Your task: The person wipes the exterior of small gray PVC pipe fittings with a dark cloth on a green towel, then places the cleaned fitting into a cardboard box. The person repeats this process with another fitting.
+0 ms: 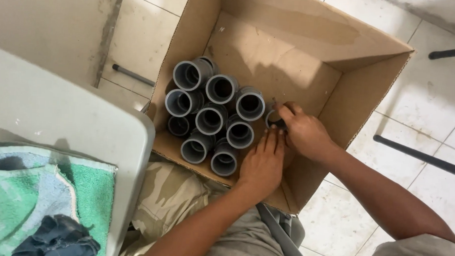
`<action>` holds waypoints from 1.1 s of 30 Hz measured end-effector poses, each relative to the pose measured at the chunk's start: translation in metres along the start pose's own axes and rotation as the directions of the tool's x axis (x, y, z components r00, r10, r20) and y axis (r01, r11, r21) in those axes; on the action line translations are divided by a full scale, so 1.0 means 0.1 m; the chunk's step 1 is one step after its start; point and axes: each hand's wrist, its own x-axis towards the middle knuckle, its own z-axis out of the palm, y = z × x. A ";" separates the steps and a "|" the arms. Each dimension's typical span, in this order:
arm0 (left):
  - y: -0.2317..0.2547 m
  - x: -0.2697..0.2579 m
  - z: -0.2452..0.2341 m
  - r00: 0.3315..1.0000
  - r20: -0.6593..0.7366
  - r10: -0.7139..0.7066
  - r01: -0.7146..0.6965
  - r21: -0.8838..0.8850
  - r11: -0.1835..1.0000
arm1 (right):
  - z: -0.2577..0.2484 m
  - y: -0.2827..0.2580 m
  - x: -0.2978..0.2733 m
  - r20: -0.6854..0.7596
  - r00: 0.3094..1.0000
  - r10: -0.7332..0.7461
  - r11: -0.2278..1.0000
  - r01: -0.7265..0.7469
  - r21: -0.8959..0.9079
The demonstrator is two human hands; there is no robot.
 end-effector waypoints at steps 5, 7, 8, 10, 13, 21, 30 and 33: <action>-0.09 0.09 0.09 0.962 0.266 -0.069 0.093 -0.082 0.992 | 0.35 0.10 0.15 -0.040 0.997 -0.063 0.993 0.059 -0.101; -0.14 0.15 0.12 0.954 0.288 -0.080 0.109 -0.084 0.990 | 0.38 0.11 0.24 -0.077 0.994 -0.082 0.980 0.066 -0.187; -0.14 0.13 0.18 0.962 0.265 -0.073 0.091 -0.056 0.994 | 0.43 0.13 0.24 -0.044 0.993 -0.112 0.930 0.089 -0.357; -0.15 0.12 0.25 0.969 0.236 -0.069 0.078 -0.028 0.997 | 0.53 0.19 0.25 -0.006 0.990 -0.140 0.847 0.116 -0.519; -0.16 0.12 0.20 0.969 0.238 -0.060 0.056 0.022 0.998 | 0.69 0.28 0.30 -0.079 0.995 -0.058 0.997 0.053 -0.060; -0.19 0.15 0.12 0.957 0.274 -0.093 0.136 -0.139 0.981 | 0.61 0.20 0.32 -0.062 0.997 -0.044 0.998 0.046 0.031; -0.23 0.19 0.10 0.931 0.358 -0.072 0.162 -0.228 0.960 | 0.69 0.32 0.31 -0.047 0.998 -0.052 0.998 0.053 0.032; -0.19 0.19 -0.05 0.936 0.331 -0.115 0.172 -0.146 0.974 | 0.52 0.18 0.33 -0.031 0.998 -0.060 0.995 0.063 0.077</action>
